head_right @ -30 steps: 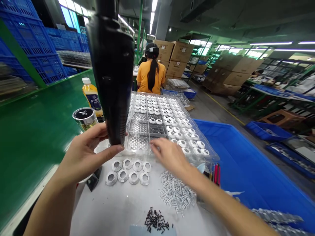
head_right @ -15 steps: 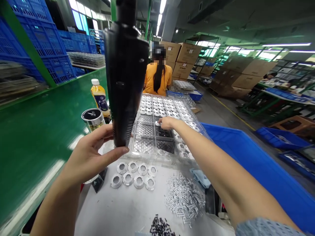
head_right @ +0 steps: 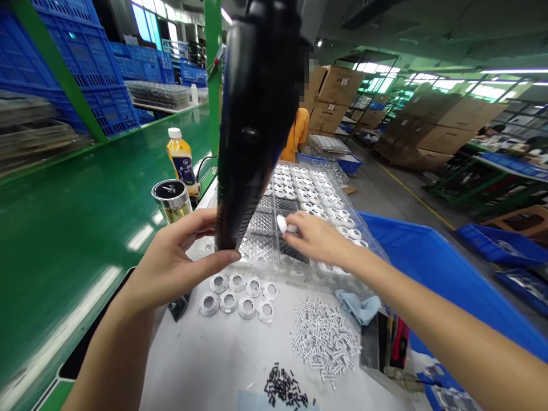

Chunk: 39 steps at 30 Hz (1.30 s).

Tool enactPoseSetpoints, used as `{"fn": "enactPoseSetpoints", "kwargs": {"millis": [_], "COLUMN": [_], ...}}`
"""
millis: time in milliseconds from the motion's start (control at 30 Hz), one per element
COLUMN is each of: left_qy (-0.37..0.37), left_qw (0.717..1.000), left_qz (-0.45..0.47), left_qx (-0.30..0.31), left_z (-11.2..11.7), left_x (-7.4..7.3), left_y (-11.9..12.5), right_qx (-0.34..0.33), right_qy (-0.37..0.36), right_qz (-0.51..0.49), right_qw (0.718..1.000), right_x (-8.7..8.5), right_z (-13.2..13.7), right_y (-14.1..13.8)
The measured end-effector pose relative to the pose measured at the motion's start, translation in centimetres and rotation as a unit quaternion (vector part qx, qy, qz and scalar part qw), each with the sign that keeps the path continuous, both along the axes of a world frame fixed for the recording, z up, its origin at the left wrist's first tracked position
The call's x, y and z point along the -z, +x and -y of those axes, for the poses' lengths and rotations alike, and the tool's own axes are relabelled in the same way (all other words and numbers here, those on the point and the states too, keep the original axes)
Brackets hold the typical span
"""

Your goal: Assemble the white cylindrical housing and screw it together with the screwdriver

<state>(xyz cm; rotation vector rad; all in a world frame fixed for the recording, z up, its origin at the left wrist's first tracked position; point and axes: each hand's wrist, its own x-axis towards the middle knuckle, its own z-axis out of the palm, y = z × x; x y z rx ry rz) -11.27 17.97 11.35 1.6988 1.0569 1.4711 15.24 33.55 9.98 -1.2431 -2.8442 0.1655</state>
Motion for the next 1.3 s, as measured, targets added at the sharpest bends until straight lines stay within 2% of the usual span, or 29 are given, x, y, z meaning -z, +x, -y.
{"fn": "enactPoseSetpoints", "kwargs": {"millis": [100,200,300,367,467,567,667,933,1300], "left_qy": [0.012,0.02,0.033,0.038,0.036,0.033,0.027,0.022,-0.011], "left_qw": [1.0,1.0,0.999,0.999,0.999,0.999,0.999,0.999,0.999], "left_qz": [0.007,0.007,-0.003,-0.006,0.002,0.016,0.02,-0.002,0.008], "left_qx": [0.005,0.014,0.024,0.029,0.032,0.034,0.032,0.042,0.037], "left_z": [-0.3,-0.4,-0.3,-0.1,0.2,0.1,-0.2,0.0,0.1], "left_x": [0.1,0.2,0.3,0.3,0.1,0.1,0.2,-0.1,-0.1], "left_y": [0.4,0.7,0.8,0.8,0.7,0.7,0.8,1.1,1.0], "right_qx": [-0.064,-0.142,-0.166,-0.131,-0.054,-0.006,0.014,0.014,-0.033], "right_qy": [-0.055,-0.088,-0.089,-0.083,-0.071,-0.067,-0.065,-0.056,-0.073], "right_qz": [0.019,0.054,0.087,0.102,0.121,0.128,0.124,0.109,0.075], "right_qw": [0.996,0.984,0.978,0.983,0.989,0.99,0.99,0.992,0.994], "right_x": [0.8,3.1,6.4,8.4,9.9,10.2,10.2,11.0,10.5], "right_z": [7.9,14.9,19.3,20.9,22.2,22.6,22.6,22.0,21.8], "right_y": [-0.2,-2.2,-5.4,-7.5,-9.7,-10.4,-10.3,-10.2,-9.3]}}
